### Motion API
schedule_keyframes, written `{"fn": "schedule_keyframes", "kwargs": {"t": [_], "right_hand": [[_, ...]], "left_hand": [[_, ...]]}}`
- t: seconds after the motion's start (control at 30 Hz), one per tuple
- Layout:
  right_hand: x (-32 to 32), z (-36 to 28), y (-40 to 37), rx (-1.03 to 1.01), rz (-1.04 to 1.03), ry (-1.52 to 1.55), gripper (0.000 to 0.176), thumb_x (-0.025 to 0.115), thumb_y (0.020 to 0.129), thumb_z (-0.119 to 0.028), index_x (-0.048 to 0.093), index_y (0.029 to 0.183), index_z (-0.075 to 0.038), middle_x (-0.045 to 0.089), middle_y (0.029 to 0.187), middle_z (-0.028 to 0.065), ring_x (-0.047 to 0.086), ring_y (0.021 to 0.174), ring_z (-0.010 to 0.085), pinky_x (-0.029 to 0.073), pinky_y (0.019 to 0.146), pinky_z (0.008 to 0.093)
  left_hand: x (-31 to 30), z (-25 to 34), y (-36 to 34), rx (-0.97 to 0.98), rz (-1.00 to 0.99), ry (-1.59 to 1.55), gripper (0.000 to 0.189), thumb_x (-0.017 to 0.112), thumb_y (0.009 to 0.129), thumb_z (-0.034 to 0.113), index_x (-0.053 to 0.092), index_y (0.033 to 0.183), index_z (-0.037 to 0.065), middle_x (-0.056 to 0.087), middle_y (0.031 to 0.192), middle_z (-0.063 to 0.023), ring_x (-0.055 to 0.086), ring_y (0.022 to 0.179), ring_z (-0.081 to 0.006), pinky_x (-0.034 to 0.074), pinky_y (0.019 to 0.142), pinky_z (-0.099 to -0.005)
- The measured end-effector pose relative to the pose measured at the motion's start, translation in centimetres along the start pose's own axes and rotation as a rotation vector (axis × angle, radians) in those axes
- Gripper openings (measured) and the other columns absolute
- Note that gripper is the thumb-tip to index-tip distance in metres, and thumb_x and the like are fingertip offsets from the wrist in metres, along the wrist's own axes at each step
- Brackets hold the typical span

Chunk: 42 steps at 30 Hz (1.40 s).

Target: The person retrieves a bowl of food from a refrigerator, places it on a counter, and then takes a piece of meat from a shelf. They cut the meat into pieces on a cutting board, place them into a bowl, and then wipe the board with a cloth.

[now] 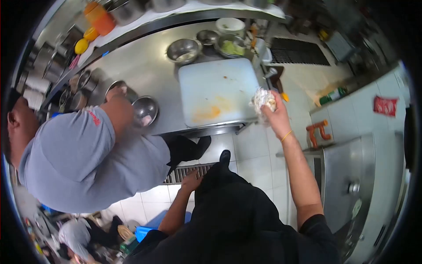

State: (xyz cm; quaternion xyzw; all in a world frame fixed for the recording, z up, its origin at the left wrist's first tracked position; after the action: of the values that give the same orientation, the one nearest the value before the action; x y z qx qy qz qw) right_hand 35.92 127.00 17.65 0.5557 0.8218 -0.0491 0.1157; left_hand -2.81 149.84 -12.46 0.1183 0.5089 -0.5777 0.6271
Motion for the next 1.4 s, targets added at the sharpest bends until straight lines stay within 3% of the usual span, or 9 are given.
{"fn": "schedule_keyframes", "kwargs": {"t": [0.13,0.2,0.23,0.5,0.7,0.87,1.2,1.3,1.4], "right_hand": [[2.9,4.3,12.6,-0.212,-0.032,-0.333,0.058,0.072,0.083,-0.017,0.055,0.137,-0.003,0.065,0.126,0.0232,0.063,0.119,0.0363,0.049,0.104,0.0409],[5.0,4.4,16.9,-0.235,-0.036,-0.464,0.058,0.070,0.084,-0.019,0.055,0.139,-0.007,0.064,0.127,0.0255,0.060,0.121,0.0400,0.048,0.104,0.0443],[6.1,5.1,19.2,-0.257,-0.063,-0.494,0.059,0.070,0.084,-0.020,0.055,0.140,-0.009,0.063,0.127,0.0249,0.060,0.121,0.0407,0.049,0.104,0.0448],[11.3,11.1,26.9,-0.236,-0.287,-0.811,0.059,0.071,0.081,-0.029,0.060,0.138,-0.020,0.060,0.128,0.0179,0.062,0.115,0.0407,0.051,0.100,0.0464],[7.9,11.1,16.0,-0.193,-0.593,-0.730,0.058,0.073,0.077,-0.024,0.064,0.134,-0.021,0.059,0.121,0.0188,0.062,0.113,0.0394,0.052,0.098,0.0463],[4.2,7.4,1.2,-0.221,-1.203,-0.506,0.052,0.074,0.077,-0.025,0.065,0.128,-0.021,0.063,0.118,0.0150,0.064,0.109,0.0383,0.054,0.094,0.0471],[12.1,7.6,23.5,-0.170,-0.319,-0.592,0.050,0.071,0.083,-0.026,0.059,0.130,-0.014,0.060,0.124,0.0166,0.063,0.113,0.0396,0.055,0.092,0.0486],[15.8,9.1,26.6,-0.009,-0.253,-0.729,0.050,0.072,0.084,-0.029,0.058,0.130,-0.016,0.060,0.121,0.0186,0.063,0.113,0.0407,0.055,0.091,0.0504],[19.3,9.6,21.5,-0.085,-0.594,-0.632,0.052,0.073,0.083,-0.030,0.060,0.133,-0.019,0.061,0.132,0.0176,0.060,0.123,0.0383,0.051,0.100,0.0510]], "left_hand": [[3.7,-4.6,-1.6,-0.248,-0.117,-0.375,0.052,0.065,0.094,0.045,0.069,0.121,0.001,0.068,0.126,-0.0233,0.061,0.124,-0.0404,0.049,0.104,-0.0477],[9.6,-9.9,-3.2,-0.015,-0.196,-0.064,0.050,0.064,0.096,0.043,0.069,0.122,0.002,0.068,0.125,-0.0244,0.063,0.119,-0.0410,0.051,0.101,-0.0478],[9.1,-9.0,-4.7,-0.428,-0.188,-0.373,0.044,0.065,0.096,0.039,0.069,0.122,0.003,0.069,0.123,-0.0240,0.065,0.115,-0.0381,0.055,0.095,-0.0442],[8.0,-0.1,-14.9,-1.110,0.075,-1.159,0.039,0.065,0.096,0.029,0.063,0.127,0.006,0.067,0.103,-0.0095,0.070,0.094,-0.0259,0.059,0.074,-0.0423],[15.5,6.6,-19.2,-1.027,0.032,-1.143,0.042,0.062,0.099,0.032,0.060,0.132,0.007,0.065,0.106,-0.0090,0.068,0.090,-0.0259,0.058,0.072,-0.0421],[14.8,14.9,-15.6,-1.184,-0.025,-1.219,0.039,0.063,0.101,0.033,0.062,0.130,0.007,0.067,0.087,-0.0051,0.065,0.072,-0.0175,0.055,0.058,-0.0340],[13.3,22.6,-17.4,-1.157,0.514,-1.244,0.034,0.067,0.101,0.030,0.066,0.125,0.006,0.066,0.085,-0.0006,0.058,0.070,-0.0101,0.049,0.059,-0.0286],[16.7,23.2,-20.6,-1.237,0.489,-1.143,0.034,0.067,0.101,0.030,0.067,0.124,0.006,0.068,0.089,-0.0012,0.063,0.076,-0.0143,0.052,0.061,-0.0309],[16.7,26.0,-21.5,-1.356,0.410,-1.170,0.038,0.068,0.100,0.031,0.065,0.128,0.006,0.070,0.099,-0.0046,0.066,0.084,-0.0197,0.056,0.066,-0.0366]]}}
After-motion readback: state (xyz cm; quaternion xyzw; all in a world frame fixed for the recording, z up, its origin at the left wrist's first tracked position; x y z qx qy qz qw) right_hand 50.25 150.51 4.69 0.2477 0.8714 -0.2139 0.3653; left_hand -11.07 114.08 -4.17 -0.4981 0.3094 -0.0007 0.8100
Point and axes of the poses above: each hand's wrist, its own y-axis towards the middle knuckle, its own x-axis out of the palm, z = x × y, the point moved 2 cm from there along y, towards the middle knuckle
